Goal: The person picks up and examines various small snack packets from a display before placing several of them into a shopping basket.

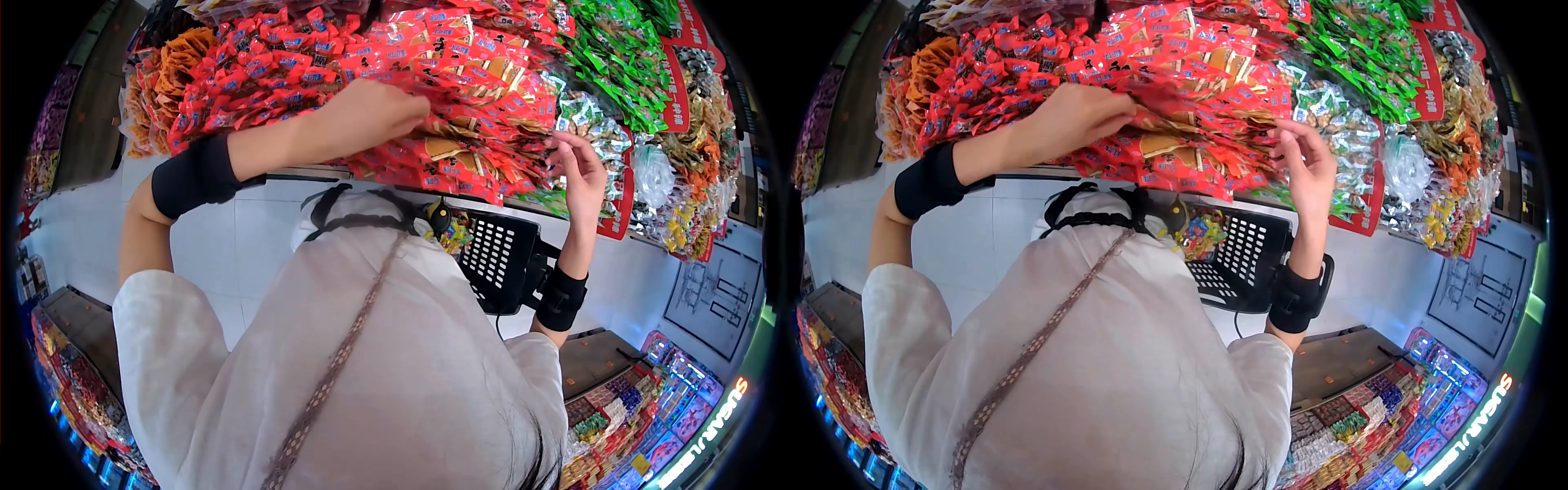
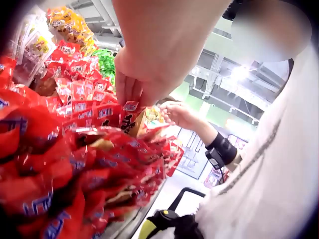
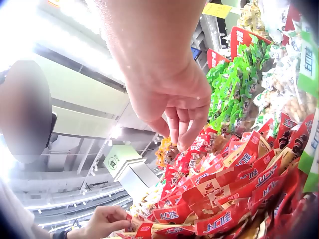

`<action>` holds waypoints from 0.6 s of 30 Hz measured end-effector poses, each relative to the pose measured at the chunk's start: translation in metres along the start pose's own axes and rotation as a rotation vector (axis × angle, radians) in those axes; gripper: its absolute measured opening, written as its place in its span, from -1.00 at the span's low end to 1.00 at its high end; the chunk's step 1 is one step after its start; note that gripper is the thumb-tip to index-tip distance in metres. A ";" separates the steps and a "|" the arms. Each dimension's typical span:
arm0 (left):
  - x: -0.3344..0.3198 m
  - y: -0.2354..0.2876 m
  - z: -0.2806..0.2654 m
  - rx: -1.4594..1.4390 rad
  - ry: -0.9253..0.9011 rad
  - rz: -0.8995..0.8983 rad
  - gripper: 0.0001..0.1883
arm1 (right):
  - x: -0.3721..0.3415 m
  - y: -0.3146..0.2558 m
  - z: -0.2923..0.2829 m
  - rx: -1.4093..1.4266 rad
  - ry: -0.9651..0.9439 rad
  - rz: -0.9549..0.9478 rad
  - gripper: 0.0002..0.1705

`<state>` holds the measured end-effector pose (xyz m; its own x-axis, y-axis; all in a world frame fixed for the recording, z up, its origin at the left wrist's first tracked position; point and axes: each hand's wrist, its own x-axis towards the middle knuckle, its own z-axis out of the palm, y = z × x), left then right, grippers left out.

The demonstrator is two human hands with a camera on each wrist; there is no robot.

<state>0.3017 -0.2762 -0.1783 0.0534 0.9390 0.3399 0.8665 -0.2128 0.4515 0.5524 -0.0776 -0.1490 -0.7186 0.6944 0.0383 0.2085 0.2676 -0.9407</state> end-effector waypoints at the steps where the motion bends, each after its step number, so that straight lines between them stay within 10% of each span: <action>1: 0.009 -0.002 -0.004 -0.049 -0.004 -0.047 -0.90 | 0.000 0.000 0.000 0.002 0.001 0.004 -0.79; 18: 0.026 -0.005 -0.012 -0.221 -0.181 -0.301 -0.91 | -0.007 0.003 -0.004 0.038 0.033 0.010 -0.80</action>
<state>0.2930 -0.2535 -0.1620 -0.0826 0.9963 0.0244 0.7303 0.0439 0.6817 0.5605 -0.0793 -0.1508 -0.6945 0.7184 0.0391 0.1900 0.2356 -0.9531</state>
